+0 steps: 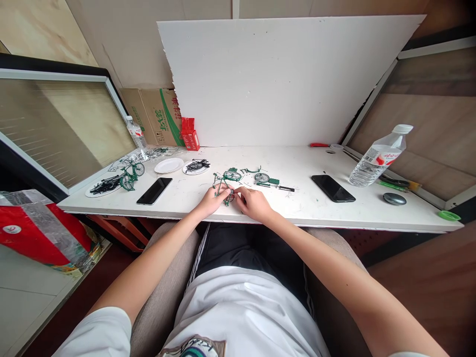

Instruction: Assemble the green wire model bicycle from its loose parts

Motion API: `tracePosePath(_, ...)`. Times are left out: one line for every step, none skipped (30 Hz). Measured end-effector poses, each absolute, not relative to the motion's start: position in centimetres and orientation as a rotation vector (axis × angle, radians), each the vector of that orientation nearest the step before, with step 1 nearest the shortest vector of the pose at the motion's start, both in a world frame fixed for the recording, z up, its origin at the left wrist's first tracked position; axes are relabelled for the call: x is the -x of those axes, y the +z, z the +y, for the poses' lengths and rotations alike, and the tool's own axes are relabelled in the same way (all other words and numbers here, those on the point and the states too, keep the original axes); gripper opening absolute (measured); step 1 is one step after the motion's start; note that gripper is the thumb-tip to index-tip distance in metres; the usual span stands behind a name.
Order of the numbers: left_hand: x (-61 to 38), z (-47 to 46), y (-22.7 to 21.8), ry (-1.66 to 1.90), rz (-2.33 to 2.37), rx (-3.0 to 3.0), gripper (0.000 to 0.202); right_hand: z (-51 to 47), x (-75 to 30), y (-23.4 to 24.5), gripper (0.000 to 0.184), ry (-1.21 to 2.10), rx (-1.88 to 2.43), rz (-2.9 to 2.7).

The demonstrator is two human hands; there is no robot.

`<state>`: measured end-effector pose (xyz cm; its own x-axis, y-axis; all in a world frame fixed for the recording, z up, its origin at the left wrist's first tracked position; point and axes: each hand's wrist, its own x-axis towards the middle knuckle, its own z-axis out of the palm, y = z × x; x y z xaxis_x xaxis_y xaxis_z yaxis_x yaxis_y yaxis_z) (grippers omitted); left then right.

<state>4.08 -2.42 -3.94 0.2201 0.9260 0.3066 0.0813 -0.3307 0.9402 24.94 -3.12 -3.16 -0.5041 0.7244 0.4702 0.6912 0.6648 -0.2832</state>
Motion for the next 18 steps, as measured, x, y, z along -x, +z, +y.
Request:
tracePosePath(-4.08, -2.41, -3.92, 1.23, 0.96, -1.628, 0.037, -3.16, -24.97, -3.14, 0.027, 0.07, 1.087, -2.323)
tracePosePath(-4.09, -2.4, -3.89, 1.237, 0.955, -1.632, 0.037, -3.2, -24.99, -3.13, 0.028, 0.062, 1.083, -2.329)
tracePosePath(-4.09, -2.4, -3.87, 1.244, 0.952, -1.634, 0.037, -3.25, -25.01, -3.14, 0.029, 0.051, 1.079, -2.337)
tracePosePath(-4.09, -2.39, -3.84, 1.25, 0.95, -1.636, 0.038, -3.31, -25.02, -3.17, 0.03, 0.034, 1.074, -2.349)
tracePosePath(-4.09, -2.38, -3.82, 1.253, 0.95, -1.639, 0.037, -3.37, -25.01, -3.23, 0.031, 0.01, 1.067, -2.366)
tracePosePath(-4.08, -2.37, -3.81, 1.256, 0.953, -1.645, 0.037, -3.42, -24.99, -3.29, 0.033, -0.02, 1.062, -2.385)
tracePosePath(-4.08, -2.36, -3.8, 1.26, 0.956, -1.65, 0.036, -3.47, -24.97, -3.37, 0.035, -0.054, 1.06, -2.404)
tracePosePath(-4.07, -2.34, -3.79, 1.264, 0.958, -1.655, 0.035, -3.51, -24.93, -3.46, 0.036, -0.084, 1.06, -2.421)
tracePosePath(-4.07, -2.33, -3.79, 1.267, 0.96, -1.659, 0.034, -3.54, -24.91, -3.53, 0.038, -0.105, 1.061, -2.431)
tracePosePath(-4.08, -2.32, -3.79, 1.269, 0.961, -1.66, 0.033, -3.55, -24.88, -3.6, 0.038, -0.114, 1.058, -2.433)
tracePosePath(-4.1, -2.31, -3.78, 1.271, 0.96, -1.658, 0.033, -3.55, -24.87, -3.63, 0.038, -0.109, 1.049, -2.426)
tracePosePath(-4.12, -2.32, -3.77, 1.271, 0.96, -1.653, 0.033, -3.53, -24.88, -3.62, 0.038, -0.094, 1.037, -2.413)
tracePosePath(-4.16, -2.33, -3.75, 1.27, 0.959, -1.644, 0.033, -3.51, -24.89, -3.58, 0.038, -0.068, 1.025, -2.396)
tracePosePath(-4.2, -2.36, -3.74, 1.27, 0.958, -1.634, 0.034, -3.48, -24.93, -3.49, 0.037, -0.034, 1.019, -2.377)
tracePosePath(-4.24, -2.39, -3.73, 1.27, 0.956, -1.62, 0.034, -3.45, -24.98, -3.37, 0.036, 0.008, 1.016, -2.358)
tracePosePath(-4.28, -2.43, -3.72, 1.269, 0.952, -1.603, 0.035, -3.41, -25.04, -3.22, 0.036, 0.055, 1.017, -2.337)
tracePosePath(-4.3, -2.47, -3.72, 1.264, 0.946, -1.586, 0.036, -3.36, -25.12, -3.06, 0.035, 0.108, 1.016, -2.314)
tracePosePath(-4.33, -2.52, -3.73, 1.256, 0.939, -1.568, 0.037, -3.32, -25.22, -2.91, 0.035, 0.165, 1.008, -2.287)
